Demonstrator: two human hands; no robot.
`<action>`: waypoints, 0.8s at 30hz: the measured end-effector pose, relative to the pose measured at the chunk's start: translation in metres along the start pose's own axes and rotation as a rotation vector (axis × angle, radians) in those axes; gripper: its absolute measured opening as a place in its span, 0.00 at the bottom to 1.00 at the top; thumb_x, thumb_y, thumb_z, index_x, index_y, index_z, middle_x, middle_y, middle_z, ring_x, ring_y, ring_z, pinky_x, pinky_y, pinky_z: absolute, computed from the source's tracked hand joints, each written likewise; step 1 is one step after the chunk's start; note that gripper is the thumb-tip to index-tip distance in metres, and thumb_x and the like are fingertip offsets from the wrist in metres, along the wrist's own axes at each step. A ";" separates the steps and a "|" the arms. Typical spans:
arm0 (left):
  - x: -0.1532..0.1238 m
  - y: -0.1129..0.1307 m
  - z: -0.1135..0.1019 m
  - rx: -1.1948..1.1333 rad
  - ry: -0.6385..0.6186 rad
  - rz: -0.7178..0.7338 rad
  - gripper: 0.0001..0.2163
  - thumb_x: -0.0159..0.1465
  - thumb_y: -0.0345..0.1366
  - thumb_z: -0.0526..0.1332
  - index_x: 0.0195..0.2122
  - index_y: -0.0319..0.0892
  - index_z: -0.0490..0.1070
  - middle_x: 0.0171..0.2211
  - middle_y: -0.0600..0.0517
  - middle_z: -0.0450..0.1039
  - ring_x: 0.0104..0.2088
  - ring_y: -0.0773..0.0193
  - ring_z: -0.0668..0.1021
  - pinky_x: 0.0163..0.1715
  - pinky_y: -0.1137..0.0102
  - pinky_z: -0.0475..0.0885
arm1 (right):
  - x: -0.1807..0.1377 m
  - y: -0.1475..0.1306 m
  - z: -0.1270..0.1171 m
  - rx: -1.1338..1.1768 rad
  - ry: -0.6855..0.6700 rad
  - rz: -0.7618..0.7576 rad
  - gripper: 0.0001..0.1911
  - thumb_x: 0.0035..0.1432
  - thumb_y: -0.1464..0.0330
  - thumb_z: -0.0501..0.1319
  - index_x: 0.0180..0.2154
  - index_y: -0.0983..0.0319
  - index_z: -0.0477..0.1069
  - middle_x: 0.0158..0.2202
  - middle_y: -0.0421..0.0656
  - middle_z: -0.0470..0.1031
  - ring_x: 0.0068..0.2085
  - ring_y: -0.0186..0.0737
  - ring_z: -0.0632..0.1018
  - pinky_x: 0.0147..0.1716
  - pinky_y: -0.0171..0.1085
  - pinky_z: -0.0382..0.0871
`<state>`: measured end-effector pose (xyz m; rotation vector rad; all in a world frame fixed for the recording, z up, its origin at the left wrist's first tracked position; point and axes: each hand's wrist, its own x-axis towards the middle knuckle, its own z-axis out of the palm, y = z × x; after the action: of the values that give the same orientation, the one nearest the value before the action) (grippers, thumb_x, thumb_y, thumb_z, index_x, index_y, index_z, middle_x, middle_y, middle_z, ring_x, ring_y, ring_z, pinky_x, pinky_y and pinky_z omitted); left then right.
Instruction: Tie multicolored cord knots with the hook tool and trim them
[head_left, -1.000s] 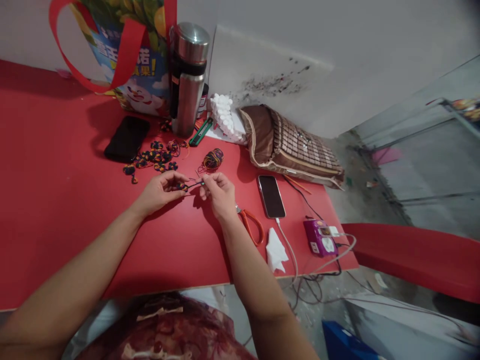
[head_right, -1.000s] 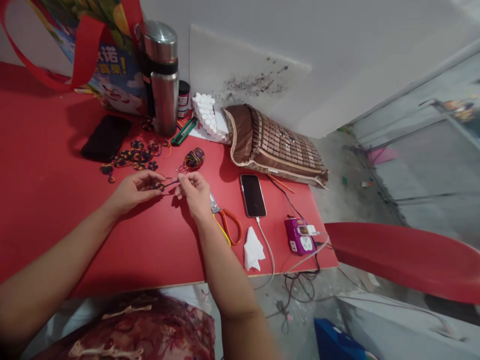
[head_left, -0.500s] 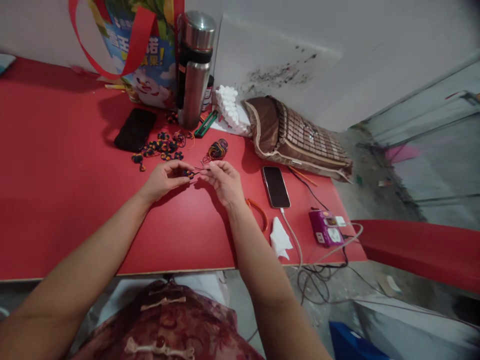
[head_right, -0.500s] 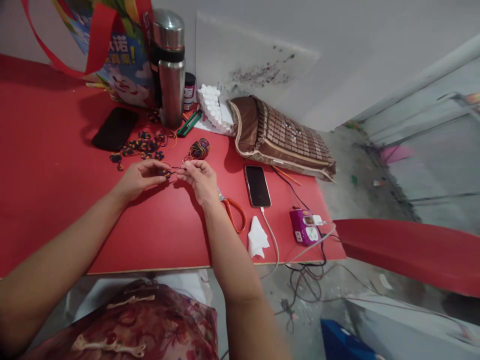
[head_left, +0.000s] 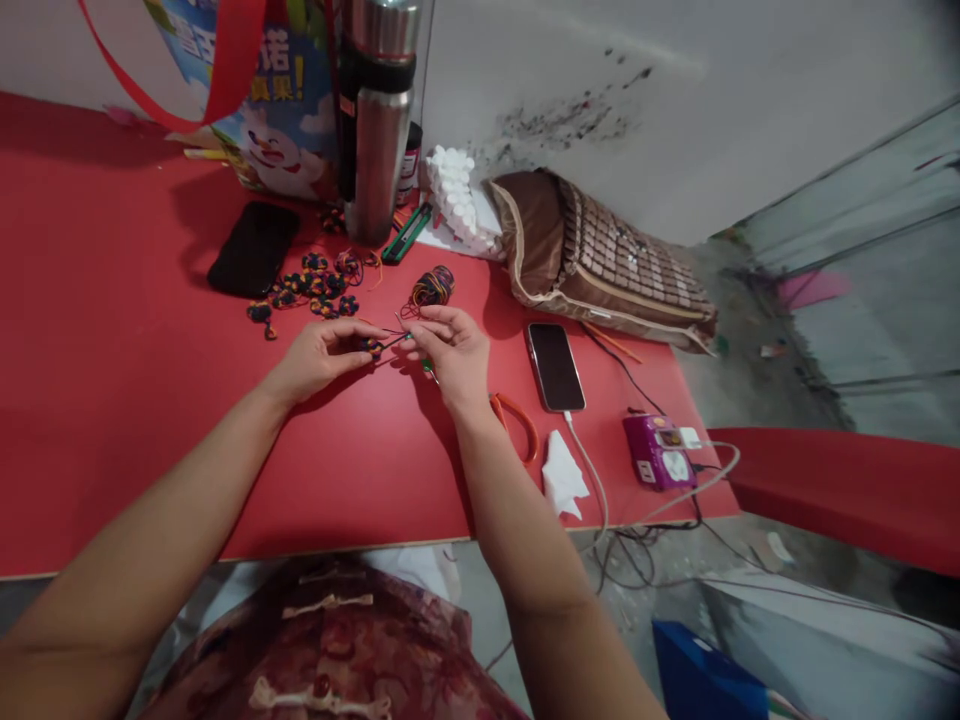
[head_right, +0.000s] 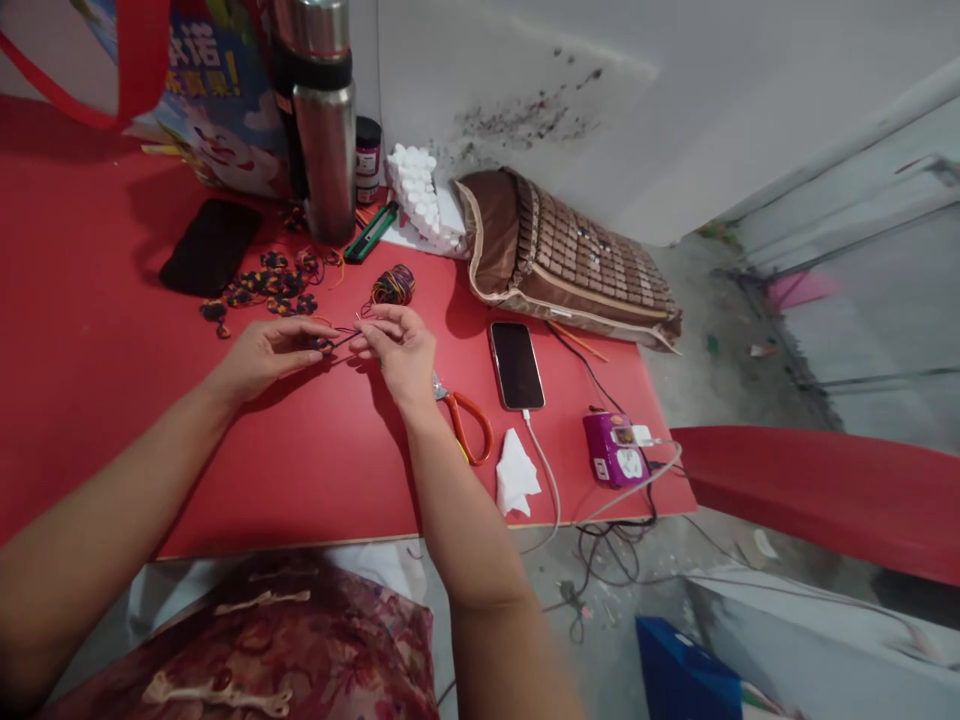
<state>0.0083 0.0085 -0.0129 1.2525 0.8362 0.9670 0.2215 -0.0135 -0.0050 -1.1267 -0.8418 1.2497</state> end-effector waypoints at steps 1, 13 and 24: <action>0.000 0.001 0.000 -0.006 -0.014 -0.025 0.16 0.56 0.37 0.83 0.46 0.44 0.93 0.47 0.43 0.89 0.44 0.55 0.87 0.44 0.64 0.84 | 0.000 -0.001 0.000 -0.013 0.010 -0.008 0.17 0.57 0.66 0.81 0.44 0.56 0.79 0.35 0.38 0.90 0.32 0.36 0.89 0.32 0.33 0.84; -0.002 0.004 0.002 -0.144 -0.022 -0.144 0.19 0.53 0.35 0.81 0.46 0.39 0.86 0.33 0.49 0.86 0.31 0.59 0.87 0.35 0.64 0.86 | -0.001 -0.001 -0.003 -0.188 0.038 -0.152 0.16 0.61 0.59 0.79 0.45 0.55 0.80 0.31 0.36 0.86 0.30 0.36 0.85 0.30 0.36 0.79; -0.009 0.017 -0.004 -0.207 0.270 -0.126 0.21 0.51 0.34 0.80 0.47 0.39 0.87 0.36 0.48 0.88 0.34 0.55 0.90 0.30 0.66 0.86 | -0.001 0.003 -0.006 -0.211 0.065 -0.117 0.13 0.65 0.58 0.76 0.46 0.55 0.80 0.32 0.37 0.85 0.28 0.34 0.82 0.24 0.33 0.72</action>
<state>-0.0008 0.0024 0.0036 0.8932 0.9847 1.1046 0.2260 -0.0153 -0.0096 -1.2605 -0.9934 1.0399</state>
